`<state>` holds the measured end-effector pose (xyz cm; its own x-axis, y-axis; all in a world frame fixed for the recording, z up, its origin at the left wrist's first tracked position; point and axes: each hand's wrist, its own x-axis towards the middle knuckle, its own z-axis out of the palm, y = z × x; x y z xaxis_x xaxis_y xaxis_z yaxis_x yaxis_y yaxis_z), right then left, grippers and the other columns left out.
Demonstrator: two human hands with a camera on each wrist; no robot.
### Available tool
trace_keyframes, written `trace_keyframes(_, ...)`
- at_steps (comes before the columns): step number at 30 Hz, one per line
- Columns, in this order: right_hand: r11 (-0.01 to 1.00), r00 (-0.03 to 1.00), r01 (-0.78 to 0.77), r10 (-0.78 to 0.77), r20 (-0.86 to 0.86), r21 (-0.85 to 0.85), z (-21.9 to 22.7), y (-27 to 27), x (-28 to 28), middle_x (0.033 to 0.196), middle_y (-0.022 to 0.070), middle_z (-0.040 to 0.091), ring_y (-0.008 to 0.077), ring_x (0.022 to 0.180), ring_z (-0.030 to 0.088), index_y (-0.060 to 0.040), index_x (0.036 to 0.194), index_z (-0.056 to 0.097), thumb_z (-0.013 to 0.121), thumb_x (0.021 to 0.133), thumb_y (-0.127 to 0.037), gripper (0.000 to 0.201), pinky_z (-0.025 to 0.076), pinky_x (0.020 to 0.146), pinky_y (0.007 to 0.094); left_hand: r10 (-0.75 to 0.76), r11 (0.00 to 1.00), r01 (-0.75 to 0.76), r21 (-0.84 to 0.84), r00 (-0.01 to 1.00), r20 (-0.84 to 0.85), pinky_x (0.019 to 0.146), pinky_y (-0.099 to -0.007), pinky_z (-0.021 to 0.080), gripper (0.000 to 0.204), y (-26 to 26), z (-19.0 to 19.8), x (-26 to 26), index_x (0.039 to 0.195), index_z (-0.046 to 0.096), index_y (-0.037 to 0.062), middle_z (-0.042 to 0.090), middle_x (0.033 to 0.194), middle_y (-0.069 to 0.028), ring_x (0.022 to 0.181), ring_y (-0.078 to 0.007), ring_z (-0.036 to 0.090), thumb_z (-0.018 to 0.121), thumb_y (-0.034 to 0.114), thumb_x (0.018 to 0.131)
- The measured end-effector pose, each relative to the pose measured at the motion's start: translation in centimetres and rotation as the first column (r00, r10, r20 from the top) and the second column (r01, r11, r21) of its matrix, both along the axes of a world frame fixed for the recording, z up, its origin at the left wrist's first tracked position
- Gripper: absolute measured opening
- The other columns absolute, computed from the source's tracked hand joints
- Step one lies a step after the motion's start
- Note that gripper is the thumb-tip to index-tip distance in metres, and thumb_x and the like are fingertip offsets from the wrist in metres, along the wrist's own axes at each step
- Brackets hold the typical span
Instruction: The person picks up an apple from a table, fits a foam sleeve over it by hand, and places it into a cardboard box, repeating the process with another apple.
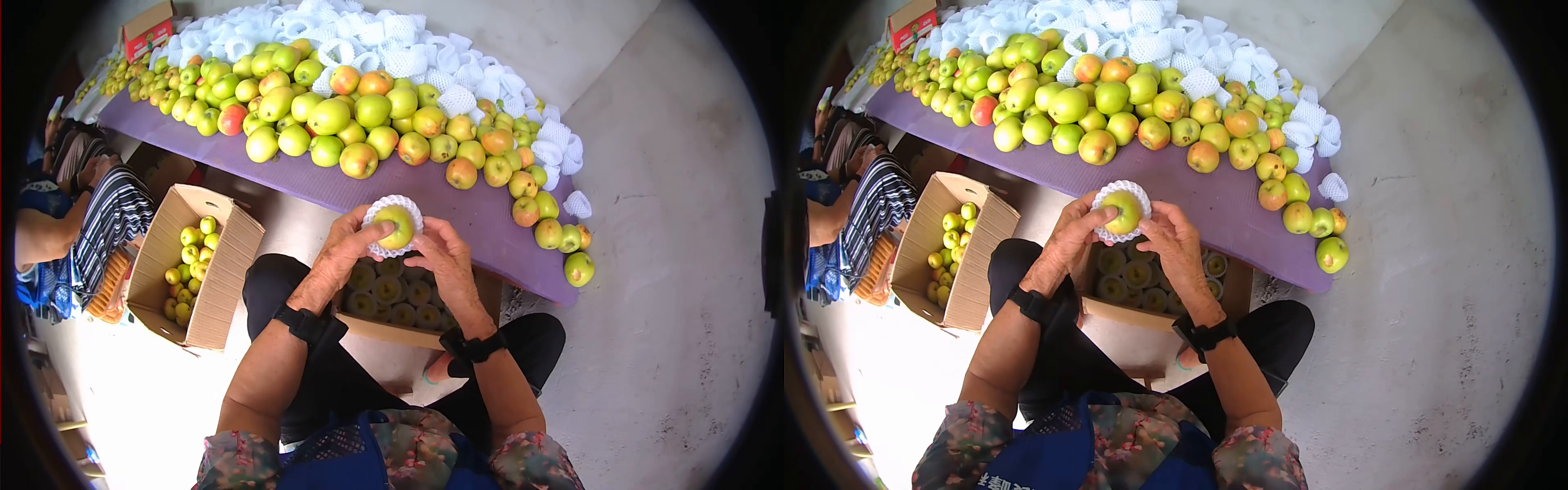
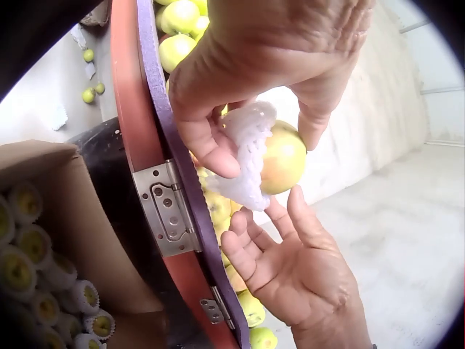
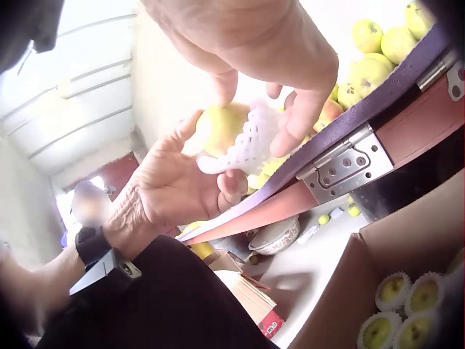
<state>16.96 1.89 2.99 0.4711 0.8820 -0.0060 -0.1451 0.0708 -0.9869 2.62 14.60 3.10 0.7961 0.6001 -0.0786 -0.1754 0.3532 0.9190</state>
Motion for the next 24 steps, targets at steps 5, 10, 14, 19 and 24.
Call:
trace_keyframes(5, 0.997, 0.997, -0.038, 0.043, -0.065, 0.069, 0.4, 0.4, -0.4, 0.112, 0.0105, 0.062, 0.0172, 0.098, 0.063, -0.0008, 0.124, 0.053, 0.062, 0.093, -0.017, 0.036, 0.057, 0.076, 0.0312, -0.061, 0.990, 0.074, -0.116, 0.992, 0.111, 0.070, -0.0258, 0.052, 0.048, 0.2, 0.2, -0.3, 0.121, 0.058, 0.0010, 0.066, 0.100, -0.0060, 0.086, -0.0134, 0.064, 0.068, 0.032, 0.086)
trace_keyframes(10, 0.983, 0.979, -0.094, 0.120, -0.166, 0.156, 0.3, 0.4, -0.3, 0.111, 0.0098, 0.062, 0.0178, 0.097, 0.064, -0.0009, 0.124, 0.053, 0.061, 0.094, -0.014, 0.034, 0.058, 0.077, 0.0328, -0.106, 0.983, 0.127, -0.133, 0.982, 0.155, 0.071, -0.0261, 0.052, 0.048, 0.3, 0.5, -0.6, 0.121, 0.058, 0.0008, 0.067, 0.100, -0.0061, 0.085, -0.0135, 0.065, 0.069, 0.032, 0.086)
trace_keyframes(14, 0.988, 0.982, -0.051, 0.076, -0.170, 0.145, -0.1, 0.3, -0.3, 0.106, 0.0095, 0.064, 0.0162, 0.092, 0.064, 0.0000, 0.117, 0.057, 0.060, 0.094, -0.012, 0.027, 0.058, 0.074, 0.0306, -0.089, 0.989, 0.102, -0.111, 0.989, 0.117, 0.069, -0.0254, 0.052, 0.047, 0.2, 0.7, -0.7, 0.121, 0.058, 0.0009, 0.067, 0.098, -0.0057, 0.083, -0.0119, 0.064, 0.070, 0.029, 0.085)
trace_keyframes(19, 0.992, 0.991, 0.105, -0.109, 0.077, 0.064, -0.6, 0.4, -0.5, 0.094, 0.0075, 0.066, 0.0114, 0.078, 0.063, 0.0017, 0.107, 0.062, 0.059, 0.090, -0.003, 0.018, 0.056, 0.069, 0.0255, 0.003, 0.997, -0.004, 0.080, 1.000, 0.011, 0.066, -0.0232, 0.049, 0.043, 0.2, -0.5, 0.0, 0.118, 0.058, 0.0010, 0.065, 0.095, -0.0046, 0.079, -0.0095, 0.061, 0.071, 0.021, 0.082)
trace_keyframes(24, 0.971, 0.937, 0.237, -0.220, 0.270, -0.030, 0.2, 0.1, -1.4, 0.095, 0.0092, 0.067, 0.0120, 0.081, 0.064, 0.0032, 0.109, 0.060, 0.056, 0.088, 0.001, 0.021, 0.056, 0.069, 0.0264, 0.111, 0.991, -0.109, 0.073, 0.994, -0.023, 0.063, -0.0221, 0.048, 0.043, -0.5, -0.9, 0.9, 0.116, 0.058, 0.0005, 0.064, 0.095, -0.0051, 0.078, -0.0095, 0.060, 0.072, 0.020, 0.080)
